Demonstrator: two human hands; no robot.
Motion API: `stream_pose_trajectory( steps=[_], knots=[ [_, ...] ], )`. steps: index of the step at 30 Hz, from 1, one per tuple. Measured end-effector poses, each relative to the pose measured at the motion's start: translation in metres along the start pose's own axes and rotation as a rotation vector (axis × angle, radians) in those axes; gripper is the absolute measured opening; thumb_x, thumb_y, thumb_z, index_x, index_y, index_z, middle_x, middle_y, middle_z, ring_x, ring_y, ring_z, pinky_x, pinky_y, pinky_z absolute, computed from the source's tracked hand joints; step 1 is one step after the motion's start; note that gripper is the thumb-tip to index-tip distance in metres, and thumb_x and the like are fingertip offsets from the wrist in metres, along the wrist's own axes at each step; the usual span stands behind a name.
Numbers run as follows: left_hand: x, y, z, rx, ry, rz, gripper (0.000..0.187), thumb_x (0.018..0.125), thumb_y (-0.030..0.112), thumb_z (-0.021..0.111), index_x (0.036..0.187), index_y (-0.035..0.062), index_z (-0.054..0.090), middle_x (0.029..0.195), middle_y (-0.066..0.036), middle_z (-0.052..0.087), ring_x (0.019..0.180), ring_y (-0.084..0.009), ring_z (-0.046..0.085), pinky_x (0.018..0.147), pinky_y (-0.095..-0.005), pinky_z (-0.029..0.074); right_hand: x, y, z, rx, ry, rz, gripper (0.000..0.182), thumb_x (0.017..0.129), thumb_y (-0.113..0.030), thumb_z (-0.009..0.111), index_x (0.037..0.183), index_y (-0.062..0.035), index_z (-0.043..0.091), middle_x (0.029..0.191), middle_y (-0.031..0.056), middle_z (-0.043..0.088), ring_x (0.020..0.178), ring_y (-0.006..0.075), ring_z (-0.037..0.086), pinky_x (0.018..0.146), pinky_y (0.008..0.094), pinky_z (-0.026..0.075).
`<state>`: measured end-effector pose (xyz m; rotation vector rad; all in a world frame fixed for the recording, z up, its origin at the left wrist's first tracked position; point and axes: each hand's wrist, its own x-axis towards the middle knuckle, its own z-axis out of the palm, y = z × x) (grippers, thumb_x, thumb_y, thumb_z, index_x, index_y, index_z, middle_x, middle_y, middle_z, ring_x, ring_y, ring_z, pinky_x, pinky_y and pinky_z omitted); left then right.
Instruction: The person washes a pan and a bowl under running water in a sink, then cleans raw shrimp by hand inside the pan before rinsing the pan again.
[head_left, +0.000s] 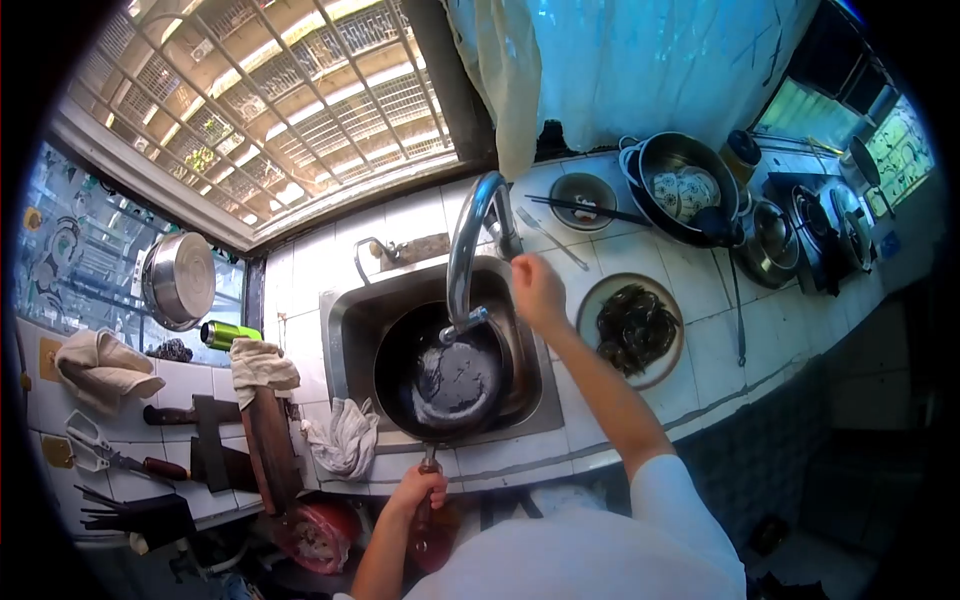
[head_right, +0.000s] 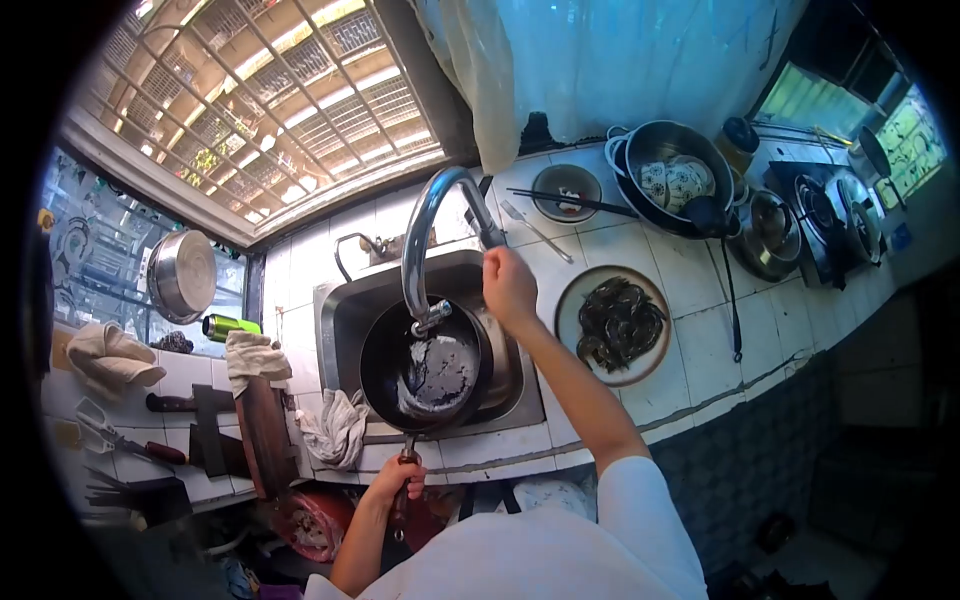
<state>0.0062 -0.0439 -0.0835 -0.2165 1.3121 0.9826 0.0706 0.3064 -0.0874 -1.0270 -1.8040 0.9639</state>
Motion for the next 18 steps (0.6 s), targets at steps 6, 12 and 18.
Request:
stream_pose_trajectory(
  steps=[6, 12, 18],
  knots=[
    [-0.002, -0.007, 0.006, 0.067, -0.018, 0.042, 0.016, 0.07, -0.004, 0.055, 0.071, 0.0051, 0.043, 0.056, -0.005, 0.042, 0.043, -0.0133, 0.041, 0.039, -0.0271, 0.034, 0.152, 0.04, 0.047, -0.156, -0.087, 0.091, 0.016, 0.075, -0.017, 0.052, 0.073, -0.0046, 0.063, 0.075, 0.0175, 0.062, 0.075, 0.0337, 0.06, 0.066, 0.0395, 0.047],
    [-0.002, -0.007, 0.018, 0.073, 0.028, 0.022, 0.017, 0.07, -0.004, 0.057, 0.072, 0.0046, 0.043, 0.056, -0.004, 0.042, 0.044, -0.0139, 0.042, 0.039, -0.0276, 0.034, 0.196, 0.106, 0.106, 0.221, -0.289, 0.129, 0.011, 0.069, -0.012, 0.059, 0.074, -0.0038, 0.064, 0.075, 0.0178, 0.062, 0.072, 0.0318, 0.06, 0.066, 0.0369, 0.047],
    [-0.004, -0.009, 0.027, 0.129, 0.071, 0.111, 0.016, 0.069, -0.004, 0.054, 0.073, 0.0042, 0.042, 0.053, -0.006, 0.045, 0.04, -0.0161, 0.045, 0.037, -0.027, 0.037, 0.13, 0.076, 0.067, 0.454, 0.031, 0.186, 0.013, 0.081, -0.01, 0.053, 0.088, 0.0003, 0.056, 0.08, 0.0089, 0.06, 0.071, 0.0196, 0.057, 0.065, 0.0316, 0.045]
  ],
)
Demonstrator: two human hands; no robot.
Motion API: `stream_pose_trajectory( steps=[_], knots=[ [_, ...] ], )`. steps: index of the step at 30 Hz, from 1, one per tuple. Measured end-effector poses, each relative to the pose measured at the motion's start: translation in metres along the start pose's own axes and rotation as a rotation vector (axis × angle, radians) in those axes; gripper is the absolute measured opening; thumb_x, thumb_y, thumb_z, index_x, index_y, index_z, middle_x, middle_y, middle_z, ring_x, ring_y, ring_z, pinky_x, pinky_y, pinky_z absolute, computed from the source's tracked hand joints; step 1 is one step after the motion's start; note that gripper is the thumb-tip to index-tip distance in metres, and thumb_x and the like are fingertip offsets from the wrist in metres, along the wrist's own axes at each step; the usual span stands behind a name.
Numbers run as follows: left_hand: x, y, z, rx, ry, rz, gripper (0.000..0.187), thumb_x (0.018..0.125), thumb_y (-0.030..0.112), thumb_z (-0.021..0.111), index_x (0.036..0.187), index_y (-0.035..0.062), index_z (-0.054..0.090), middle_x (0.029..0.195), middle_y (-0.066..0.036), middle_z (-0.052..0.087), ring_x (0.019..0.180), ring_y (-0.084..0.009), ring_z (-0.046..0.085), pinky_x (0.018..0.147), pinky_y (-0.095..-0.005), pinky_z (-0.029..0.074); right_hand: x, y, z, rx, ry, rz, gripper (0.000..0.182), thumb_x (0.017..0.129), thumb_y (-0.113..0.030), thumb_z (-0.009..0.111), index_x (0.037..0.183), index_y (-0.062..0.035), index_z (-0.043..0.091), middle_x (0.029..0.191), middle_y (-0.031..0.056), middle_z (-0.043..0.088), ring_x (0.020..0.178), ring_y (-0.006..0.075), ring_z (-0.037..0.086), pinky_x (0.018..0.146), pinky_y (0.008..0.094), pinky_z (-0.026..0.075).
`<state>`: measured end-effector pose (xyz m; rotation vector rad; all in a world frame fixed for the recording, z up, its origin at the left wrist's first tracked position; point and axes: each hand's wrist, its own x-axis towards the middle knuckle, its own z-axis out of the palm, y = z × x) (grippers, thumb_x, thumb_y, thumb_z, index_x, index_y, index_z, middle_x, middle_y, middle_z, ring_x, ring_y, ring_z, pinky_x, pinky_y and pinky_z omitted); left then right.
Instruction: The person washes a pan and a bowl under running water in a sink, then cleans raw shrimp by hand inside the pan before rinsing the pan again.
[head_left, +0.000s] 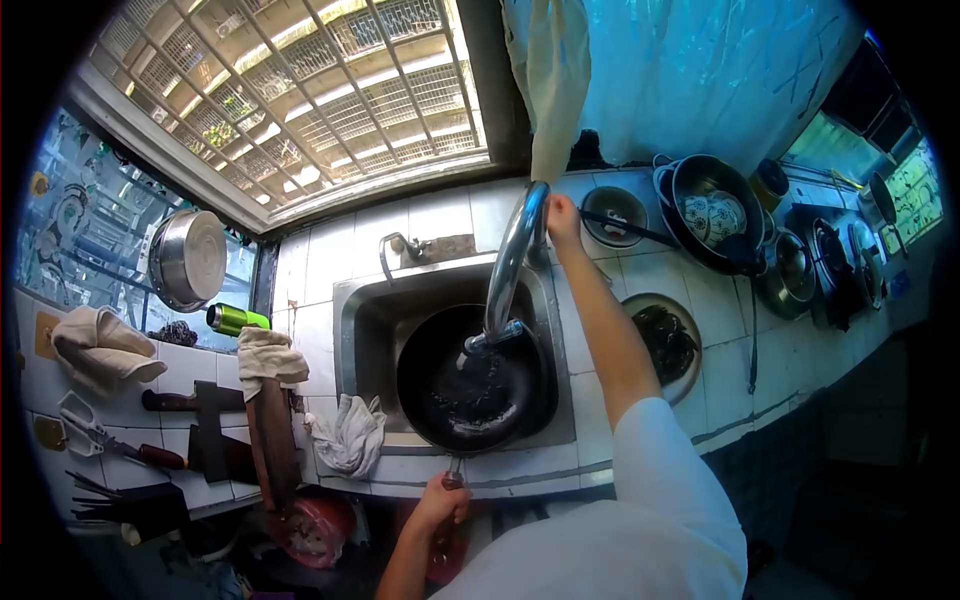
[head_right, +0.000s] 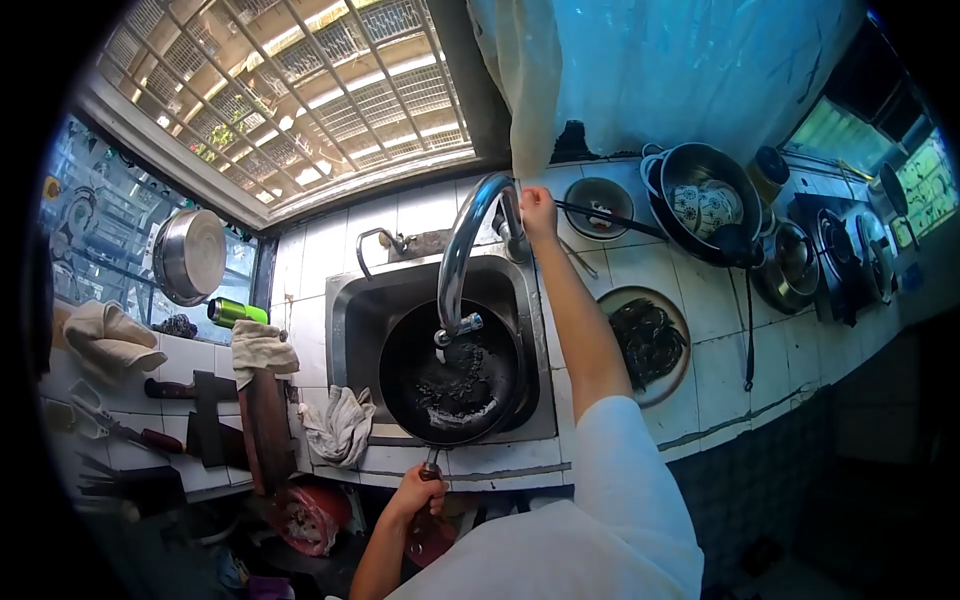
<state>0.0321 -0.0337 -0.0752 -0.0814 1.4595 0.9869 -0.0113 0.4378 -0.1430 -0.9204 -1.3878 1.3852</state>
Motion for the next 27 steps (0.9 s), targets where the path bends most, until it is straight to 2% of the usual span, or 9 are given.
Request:
stream_pose_trajectory(
  steps=[3, 6, 7, 8, 10, 13, 20, 24, 27],
  knots=[
    [0.006, -0.005, -0.001, 0.072, 0.0, 0.081, 0.018, 0.07, -0.003, 0.055, 0.08, 0.0032, 0.041, 0.053, -0.006, 0.046, 0.04, -0.0159, 0.046, 0.036, -0.0266, 0.037, -0.09, -0.017, -0.011, -0.083, 0.333, -0.135, 0.009, 0.083, -0.008, 0.05, 0.087, -0.0015, 0.055, 0.079, 0.0071, 0.057, 0.073, 0.0163, 0.055, 0.067, 0.0273, 0.044],
    [0.011, -0.007, 0.003, 0.182, 0.041, 0.155, 0.018, 0.072, 0.0, 0.055, 0.086, 0.0017, 0.042, 0.057, -0.006, 0.048, 0.04, -0.0155, 0.046, 0.036, -0.0264, 0.037, -0.186, -0.039, -0.014, -0.291, -0.265, -0.169, 0.009, 0.08, -0.005, 0.052, 0.087, -0.0049, 0.056, 0.083, 0.0091, 0.058, 0.069, 0.0214, 0.057, 0.061, 0.0322, 0.045],
    [0.01, -0.009, 0.003, 0.183, 0.041, 0.152, 0.018, 0.072, 0.0, 0.055, 0.086, 0.0017, 0.042, 0.057, -0.006, 0.048, 0.04, -0.0155, 0.046, 0.036, -0.0264, 0.037, -0.2, -0.027, -0.013, -0.552, -0.478, -0.439, 0.013, 0.077, -0.008, 0.055, 0.089, -0.0043, 0.056, 0.088, 0.0128, 0.058, 0.077, 0.0261, 0.057, 0.064, 0.0358, 0.046],
    [0.011, -0.012, 0.002, 0.238, 0.071, 0.177, 0.018, 0.072, 0.001, 0.056, 0.086, 0.001, 0.043, 0.059, -0.007, 0.049, 0.043, -0.0168, 0.048, 0.039, -0.0277, 0.039, -0.207, -0.026, -0.012, -0.885, -0.753, -0.361, 0.024, 0.074, -0.014, 0.059, 0.096, -0.0039, 0.056, 0.097, 0.0122, 0.057, 0.09, 0.0277, 0.055, 0.075, 0.0385, 0.045],
    [0.016, -0.017, -0.001, 0.293, 0.096, 0.209, 0.018, 0.072, 0.002, 0.056, 0.086, 0.0002, 0.045, 0.061, -0.008, 0.05, 0.046, -0.0182, 0.05, 0.041, -0.029, 0.041, -0.212, 0.026, -0.004, -1.108, -0.731, -0.554, 0.036, 0.077, -0.023, 0.059, 0.107, -0.0042, 0.053, 0.109, 0.0116, 0.054, 0.105, 0.0267, 0.049, 0.087, 0.0382, 0.04],
    [0.021, -0.03, -0.012, 0.564, 0.312, 0.327, 0.018, 0.071, 0.008, 0.059, 0.083, -0.0011, 0.049, 0.069, -0.014, 0.056, 0.066, -0.0252, 0.057, 0.064, -0.0339, 0.046, -0.203, 0.042, 0.016, -1.335, -0.97, -0.457, 0.044, 0.08, -0.031, 0.055, 0.115, -0.0056, 0.05, 0.12, 0.0106, 0.05, 0.113, 0.0253, 0.044, 0.094, 0.0394, 0.033],
    [0.02, -0.009, -0.032, 0.744, 0.453, 0.358, 0.021, 0.071, 0.008, 0.057, 0.087, -0.0019, 0.047, 0.073, -0.02, 0.059, 0.072, -0.0376, 0.059, 0.065, -0.0393, 0.046, -0.252, 0.062, 0.023, -1.817, -1.067, -0.4, 0.063, 0.085, -0.037, 0.045, 0.136, -0.0036, 0.028, 0.141, 0.0157, 0.025, 0.131, 0.0282, 0.022, 0.107, 0.0354, 0.012],
    [0.038, -0.011, -0.032, 0.728, 0.462, 0.382, 0.022, 0.07, 0.008, 0.057, 0.087, -0.002, 0.046, 0.072, -0.02, 0.059, 0.071, -0.0378, 0.059, 0.064, -0.0403, 0.046, -0.301, 0.043, 0.033, -1.07, -1.466, 0.244, 0.061, 0.085, -0.043, 0.043, 0.132, -0.0049, 0.037, 0.14, 0.0196, 0.027, 0.129, 0.0338, 0.025, 0.105, 0.0401, 0.02],
    [0.043, -0.007, -0.037, 0.65, 0.401, 0.388, 0.021, 0.069, 0.005, 0.056, 0.085, -0.001, 0.045, 0.065, -0.017, 0.057, 0.06, -0.0328, 0.059, 0.055, -0.0373, 0.046, -0.279, 0.039, 0.032, -0.824, -1.764, 0.441, 0.057, 0.084, -0.047, 0.044, 0.122, -0.0053, 0.05, 0.133, 0.0194, 0.038, 0.125, 0.0346, 0.033, 0.101, 0.0431, 0.027]
  ],
)
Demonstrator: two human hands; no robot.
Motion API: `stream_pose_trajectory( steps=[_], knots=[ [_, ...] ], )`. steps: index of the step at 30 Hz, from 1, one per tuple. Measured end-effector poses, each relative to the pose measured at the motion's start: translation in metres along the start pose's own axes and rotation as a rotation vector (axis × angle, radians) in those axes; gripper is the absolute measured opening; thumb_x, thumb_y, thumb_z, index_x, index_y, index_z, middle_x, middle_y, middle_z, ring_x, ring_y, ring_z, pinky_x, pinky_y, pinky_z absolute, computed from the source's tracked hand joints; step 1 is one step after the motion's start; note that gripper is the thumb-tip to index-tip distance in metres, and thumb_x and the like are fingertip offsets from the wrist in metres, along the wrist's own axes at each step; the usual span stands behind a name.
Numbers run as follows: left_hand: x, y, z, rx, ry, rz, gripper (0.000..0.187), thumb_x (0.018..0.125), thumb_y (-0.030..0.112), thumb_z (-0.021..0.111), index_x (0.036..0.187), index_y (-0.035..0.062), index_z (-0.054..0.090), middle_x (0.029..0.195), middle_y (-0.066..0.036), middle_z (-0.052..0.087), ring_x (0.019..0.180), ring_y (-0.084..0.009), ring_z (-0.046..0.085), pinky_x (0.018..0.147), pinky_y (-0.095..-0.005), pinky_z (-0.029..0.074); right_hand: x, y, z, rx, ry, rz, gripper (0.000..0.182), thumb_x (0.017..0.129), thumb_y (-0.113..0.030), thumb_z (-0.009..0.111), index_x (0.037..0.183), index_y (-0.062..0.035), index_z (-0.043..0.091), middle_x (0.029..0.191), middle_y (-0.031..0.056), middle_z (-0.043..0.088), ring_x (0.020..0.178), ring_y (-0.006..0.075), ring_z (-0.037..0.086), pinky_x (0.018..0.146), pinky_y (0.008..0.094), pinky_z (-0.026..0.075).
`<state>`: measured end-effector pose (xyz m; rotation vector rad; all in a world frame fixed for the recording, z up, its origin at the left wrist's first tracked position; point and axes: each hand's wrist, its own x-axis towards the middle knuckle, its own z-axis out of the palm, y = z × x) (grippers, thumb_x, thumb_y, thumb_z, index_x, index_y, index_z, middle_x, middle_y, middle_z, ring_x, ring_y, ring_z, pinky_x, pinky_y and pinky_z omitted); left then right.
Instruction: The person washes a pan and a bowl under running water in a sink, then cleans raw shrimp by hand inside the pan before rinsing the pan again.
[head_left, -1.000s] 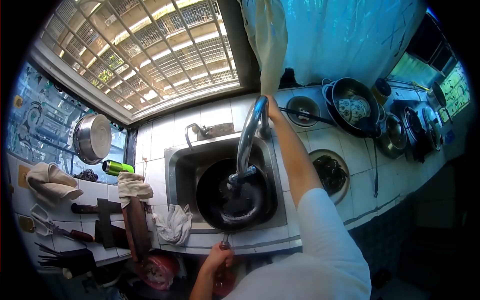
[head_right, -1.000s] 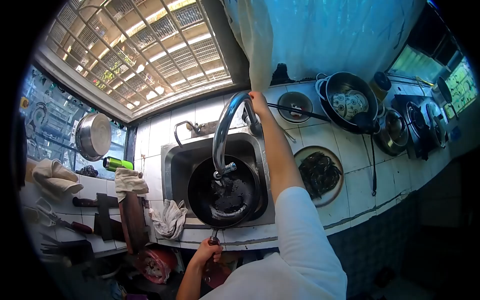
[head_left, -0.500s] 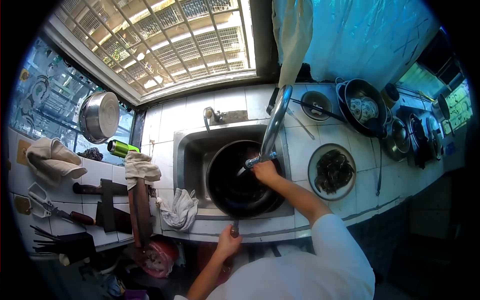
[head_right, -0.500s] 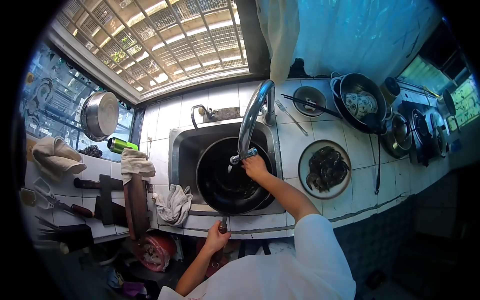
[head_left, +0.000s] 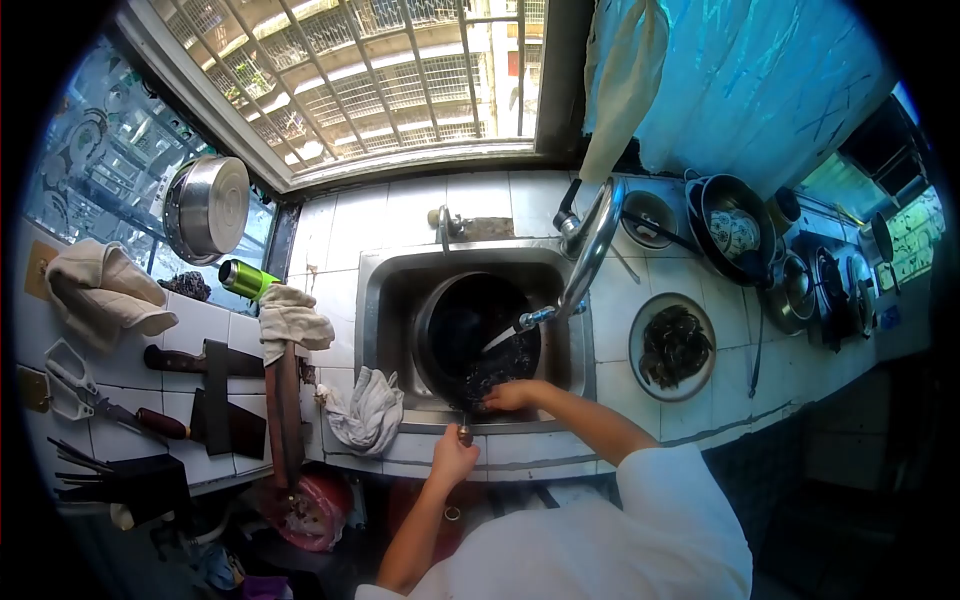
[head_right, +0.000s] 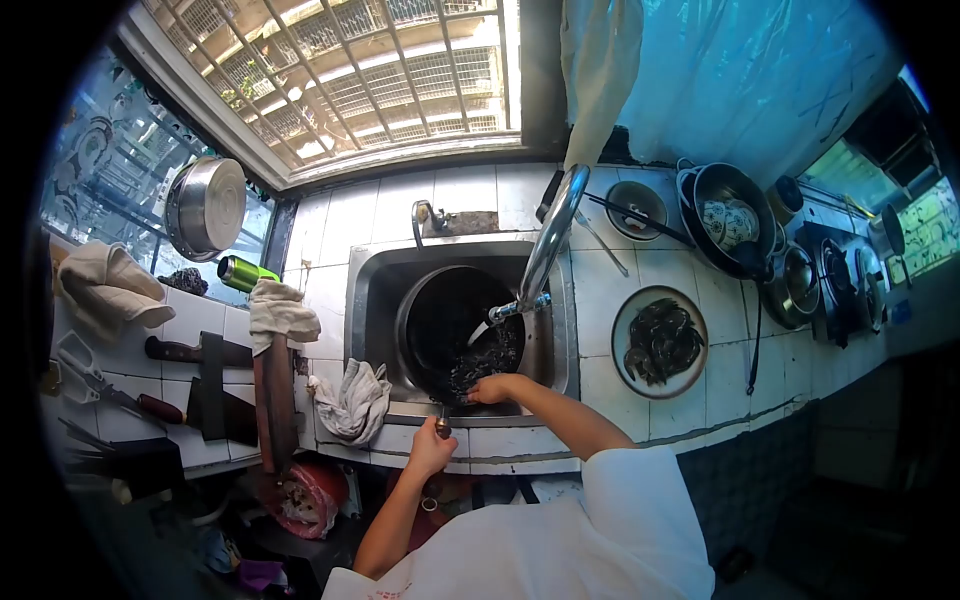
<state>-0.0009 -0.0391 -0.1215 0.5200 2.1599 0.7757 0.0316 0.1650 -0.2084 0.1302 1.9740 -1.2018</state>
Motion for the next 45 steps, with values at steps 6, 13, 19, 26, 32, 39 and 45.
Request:
stream_pose_trajectory(
  steps=[6, 13, 19, 26, 32, 39, 45],
  knots=[
    [0.001, 0.016, -0.04, -0.523, -0.45, -0.249, 0.019, 0.071, 0.002, 0.058, 0.082, 0.0041, 0.042, 0.056, -0.005, 0.047, 0.045, -0.0128, 0.047, 0.04, -0.0255, 0.04, 0.011, 0.026, -0.059, -0.63, 0.568, 0.511, 0.047, 0.078, -0.028, 0.055, 0.121, -0.0085, 0.051, 0.129, 0.013, 0.043, 0.12, 0.0285, 0.036, 0.097, 0.0456, 0.028],
    [0.001, 0.012, -0.036, -0.652, -0.709, -0.256, 0.026, 0.073, -0.002, 0.058, 0.082, 0.0074, 0.036, 0.058, -0.003, 0.042, 0.044, -0.0111, 0.044, 0.038, -0.0264, 0.037, 0.064, -0.057, -0.027, -0.144, 0.542, 0.326, 0.085, 0.077, -0.03, 0.059, 0.14, -0.0053, 0.007, 0.146, 0.0168, 0.006, 0.134, 0.0302, 0.013, 0.104, 0.0488, 0.018],
    [0.001, -0.007, -0.012, -0.53, -0.444, -0.141, 0.024, 0.071, -0.002, 0.057, 0.085, 0.004, 0.039, 0.054, -0.004, 0.045, 0.043, -0.0138, 0.047, 0.037, -0.0272, 0.039, -0.035, -0.072, -0.017, 0.449, -0.156, -0.025, 0.067, 0.09, -0.052, 0.034, 0.128, 0.0032, 0.039, 0.135, 0.0166, 0.037, 0.124, 0.0244, 0.034, 0.103, 0.0339, 0.023],
    [-0.009, 0.001, -0.022, 0.051, -0.058, 0.012, 0.024, 0.069, 0.006, 0.056, 0.09, -0.0009, 0.046, 0.073, -0.019, 0.059, 0.071, -0.0375, 0.058, 0.066, -0.0406, 0.047, -0.034, 0.03, -0.072, -1.268, 0.201, 0.337, 0.044, 0.084, -0.038, 0.042, 0.111, -0.0076, 0.06, 0.127, 0.009, 0.047, 0.123, 0.0235, 0.035, 0.104, 0.0352, 0.019],
    [-0.016, 0.015, -0.035, 0.279, -0.01, -0.001, 0.025, 0.071, 0.007, 0.057, 0.092, -0.0003, 0.044, 0.079, -0.023, 0.06, 0.078, -0.0426, 0.057, 0.071, -0.0457, 0.046, 0.024, 0.078, -0.078, -1.425, 0.514, 0.285, 0.045, 0.082, -0.023, 0.042, 0.124, -0.0062, 0.047, 0.136, 0.0084, 0.035, 0.129, 0.0259, 0.025, 0.107, 0.0445, 0.013],
    [0.003, 0.025, -0.051, 0.109, -0.153, -0.073, 0.028, 0.067, 0.008, 0.058, 0.091, -0.0023, 0.047, 0.075, -0.02, 0.059, 0.066, -0.0307, 0.062, 0.055, -0.035, 0.05, -0.028, 0.023, -0.051, -0.342, 0.284, 0.058, 0.02, 0.073, -0.019, 0.059, 0.092, -0.0151, 0.064, 0.093, 0.0105, 0.063, 0.091, 0.0256, 0.059, 0.078, 0.0387, 0.046],
    [0.008, 0.021, -0.069, -0.555, -0.619, -0.349, 0.024, 0.07, -0.003, 0.059, 0.076, 0.0063, 0.038, 0.056, -0.003, 0.044, 0.044, -0.0113, 0.045, 0.039, -0.0257, 0.038, -0.046, 0.019, -0.122, -0.903, 1.321, -0.037, 0.011, 0.071, -0.014, 0.052, 0.076, -0.0059, 0.057, 0.078, 0.0096, 0.052, 0.078, 0.0244, 0.05, 0.068, 0.0345, 0.04]
  ],
)
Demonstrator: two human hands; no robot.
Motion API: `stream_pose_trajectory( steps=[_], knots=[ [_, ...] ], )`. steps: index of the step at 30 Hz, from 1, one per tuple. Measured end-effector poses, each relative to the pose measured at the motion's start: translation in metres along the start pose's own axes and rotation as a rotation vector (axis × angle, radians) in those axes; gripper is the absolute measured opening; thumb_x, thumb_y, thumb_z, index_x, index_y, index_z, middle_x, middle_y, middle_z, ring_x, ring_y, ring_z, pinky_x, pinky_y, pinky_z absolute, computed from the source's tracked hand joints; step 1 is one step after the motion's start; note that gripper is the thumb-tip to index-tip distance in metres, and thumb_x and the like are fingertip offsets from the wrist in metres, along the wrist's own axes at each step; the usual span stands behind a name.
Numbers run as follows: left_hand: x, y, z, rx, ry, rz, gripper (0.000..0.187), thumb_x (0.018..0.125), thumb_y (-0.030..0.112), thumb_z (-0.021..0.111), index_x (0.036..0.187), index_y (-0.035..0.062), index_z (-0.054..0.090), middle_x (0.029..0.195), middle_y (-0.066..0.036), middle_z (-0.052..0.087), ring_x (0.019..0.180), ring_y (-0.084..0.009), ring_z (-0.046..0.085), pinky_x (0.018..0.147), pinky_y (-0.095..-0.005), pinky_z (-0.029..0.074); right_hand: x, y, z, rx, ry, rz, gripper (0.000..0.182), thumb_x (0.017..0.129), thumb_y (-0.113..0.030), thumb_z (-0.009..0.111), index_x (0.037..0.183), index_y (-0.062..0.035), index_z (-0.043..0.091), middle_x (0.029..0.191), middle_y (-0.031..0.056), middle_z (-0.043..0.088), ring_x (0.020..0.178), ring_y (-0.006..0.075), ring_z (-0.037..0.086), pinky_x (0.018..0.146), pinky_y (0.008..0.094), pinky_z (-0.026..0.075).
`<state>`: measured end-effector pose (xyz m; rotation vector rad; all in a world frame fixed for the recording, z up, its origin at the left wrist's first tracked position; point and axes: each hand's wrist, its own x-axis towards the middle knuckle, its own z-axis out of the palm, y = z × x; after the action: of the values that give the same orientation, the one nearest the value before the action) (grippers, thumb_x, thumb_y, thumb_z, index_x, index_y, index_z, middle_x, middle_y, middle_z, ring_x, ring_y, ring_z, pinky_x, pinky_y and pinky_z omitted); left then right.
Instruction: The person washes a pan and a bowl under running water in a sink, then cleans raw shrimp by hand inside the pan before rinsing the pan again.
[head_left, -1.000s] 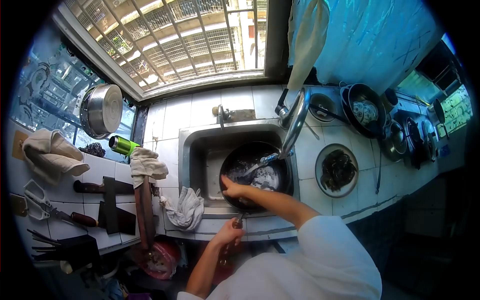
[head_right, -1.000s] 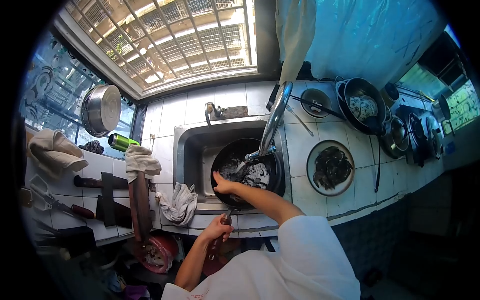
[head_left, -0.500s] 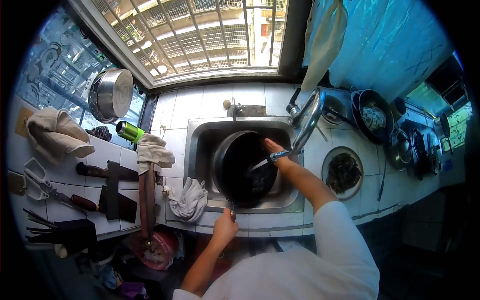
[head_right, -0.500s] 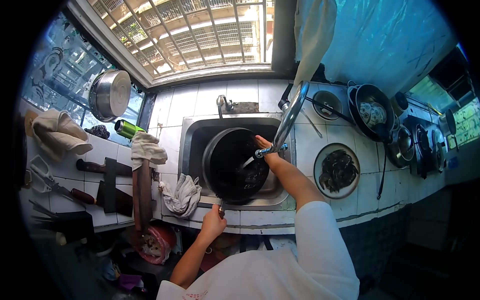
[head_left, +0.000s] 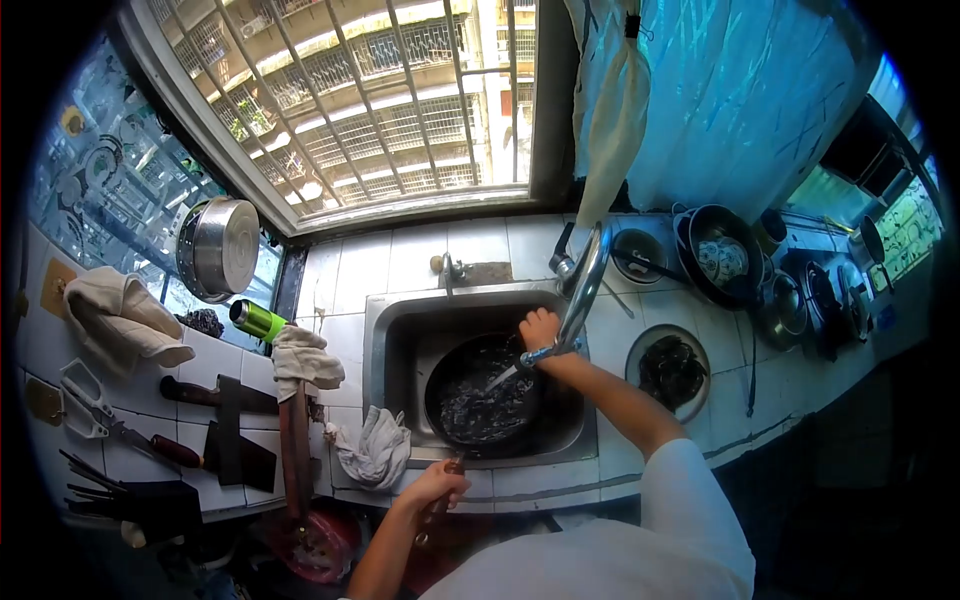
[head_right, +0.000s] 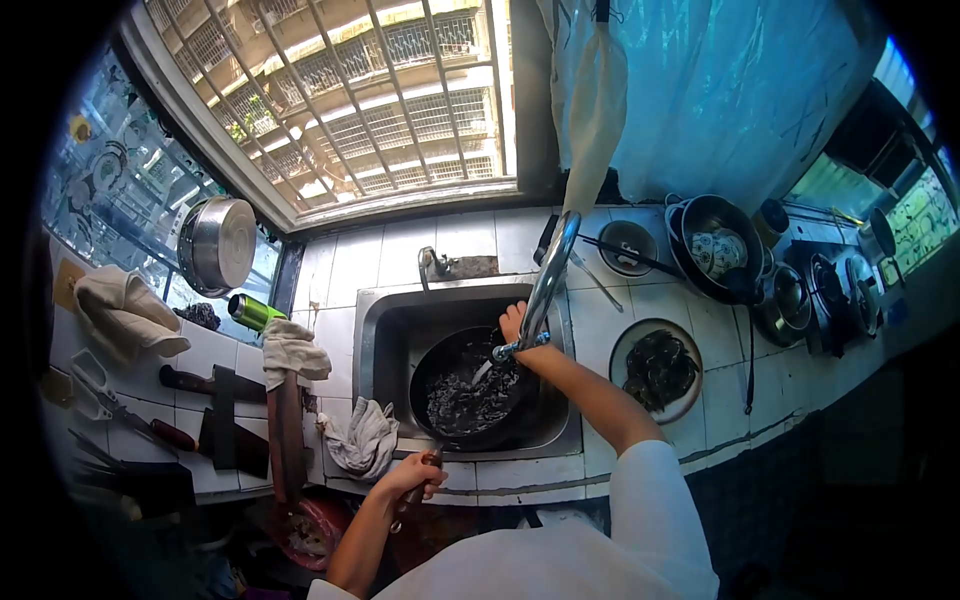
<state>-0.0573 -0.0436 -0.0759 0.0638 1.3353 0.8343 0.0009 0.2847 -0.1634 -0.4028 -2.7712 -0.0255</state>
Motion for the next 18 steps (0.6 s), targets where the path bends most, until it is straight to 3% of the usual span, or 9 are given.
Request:
stream_pose_trajectory(
  steps=[1, 3, 4, 7, 8, 11, 14, 16, 18],
  knots=[
    [-0.001, -0.001, -0.001, -0.016, -0.06, 0.0, 0.024, 0.072, -0.003, 0.058, 0.075, 0.0068, 0.037, 0.056, -0.003, 0.043, 0.044, -0.0109, 0.043, 0.04, -0.0257, 0.037, 0.023, 0.014, -0.008, -0.134, 0.196, 0.01, 0.006, 0.071, -0.011, 0.05, 0.072, -0.0062, 0.054, 0.072, 0.0071, 0.047, 0.076, 0.0223, 0.048, 0.067, 0.0341, 0.038],
    [-0.002, -0.005, 0.0, -0.002, -0.104, -0.004, 0.024, 0.073, -0.003, 0.058, 0.077, 0.0069, 0.037, 0.057, -0.002, 0.042, 0.046, -0.0111, 0.043, 0.042, -0.0263, 0.037, 0.062, 0.038, -0.038, -0.67, 0.119, 0.029, 0.023, 0.077, -0.012, 0.051, 0.095, 0.0001, 0.06, 0.101, 0.0153, 0.056, 0.104, 0.0265, 0.045, 0.092, 0.0375, 0.035],
    [-0.004, -0.005, 0.003, -0.008, -0.103, -0.013, 0.024, 0.073, -0.003, 0.058, 0.078, 0.0069, 0.037, 0.057, -0.002, 0.041, 0.046, -0.0111, 0.043, 0.042, -0.0263, 0.037, 0.077, 0.043, -0.048, -0.76, -0.064, 0.121, 0.036, 0.081, -0.017, 0.053, 0.113, -0.0001, 0.056, 0.122, 0.018, 0.049, 0.122, 0.0306, 0.034, 0.103, 0.0425, 0.022],
    [0.01, -0.029, -0.007, 0.013, -0.152, 0.049, 0.025, 0.071, 0.0, 0.06, 0.087, 0.0051, 0.042, 0.059, -0.004, 0.046, 0.045, -0.0127, 0.045, 0.041, -0.0242, 0.037, 0.113, 0.06, -0.081, -1.058, -0.737, 0.075, 0.044, 0.085, -0.029, 0.047, 0.124, -0.0085, 0.05, 0.137, 0.0195, 0.033, 0.131, 0.0395, 0.015, 0.103, 0.057, -0.002],
    [0.012, -0.033, -0.006, 0.059, -0.137, 0.075, 0.026, 0.071, 0.0, 0.061, 0.088, 0.0049, 0.042, 0.058, -0.004, 0.046, 0.044, -0.0128, 0.045, 0.04, -0.0242, 0.037, 0.11, 0.05, -0.096, -1.142, -0.626, 0.147, 0.041, 0.079, -0.017, 0.061, 0.119, -0.0126, 0.055, 0.13, 0.0145, 0.043, 0.128, 0.0337, 0.026, 0.105, 0.0515, 0.008],
    [0.025, -0.058, -0.008, 0.056, -0.14, 0.194, 0.026, 0.071, 0.003, 0.063, 0.088, 0.0046, 0.043, 0.057, -0.004, 0.048, 0.043, -0.0134, 0.047, 0.039, -0.0246, 0.037, 0.115, 0.062, -0.073, -1.116, -0.84, 0.185, 0.038, 0.083, -0.024, 0.056, 0.117, -0.0071, 0.055, 0.124, 0.0174, 0.047, 0.12, 0.0402, 0.035, 0.101, 0.061, 0.0],
    [0.044, -0.088, -0.008, 0.071, -0.04, 0.31, 0.023, 0.072, 0.005, 0.063, 0.085, 0.0059, 0.045, 0.056, -0.005, 0.049, 0.041, -0.0153, 0.049, 0.038, -0.0261, 0.038, 0.117, 0.05, -0.096, -1.223, -0.966, 0.13, 0.03, 0.08, -0.018, 0.06, 0.108, -0.0051, 0.06, 0.103, 0.0174, 0.057, 0.104, 0.0381, 0.049, 0.098, 0.065, 0.009],
    [0.053, -0.1, -0.005, 0.074, 0.019, 0.331, 0.023, 0.071, 0.008, 0.063, 0.086, 0.0052, 0.046, 0.057, -0.006, 0.051, 0.042, -0.016, 0.051, 0.039, -0.0277, 0.04, 0.119, 0.053, -0.076, -1.295, -0.947, 0.126, 0.029, 0.079, -0.015, 0.061, 0.107, -0.0057, 0.06, 0.098, 0.0162, 0.058, 0.096, 0.0352, 0.051, 0.096, 0.0644, 0.014],
    [0.068, -0.107, -0.005, 0.158, 0.132, 0.363, 0.024, 0.07, 0.001, 0.061, 0.085, 0.0032, 0.042, 0.053, -0.008, 0.049, 0.042, -0.0168, 0.049, 0.04, -0.0294, 0.039, 0.111, 0.039, -0.071, -1.108, -0.76, 0.019, 0.025, 0.077, -0.013, 0.064, 0.101, -0.0057, 0.062, 0.095, 0.0145, 0.057, 0.088, 0.0297, 0.052, 0.094, 0.0603, 0.021]
  ],
)
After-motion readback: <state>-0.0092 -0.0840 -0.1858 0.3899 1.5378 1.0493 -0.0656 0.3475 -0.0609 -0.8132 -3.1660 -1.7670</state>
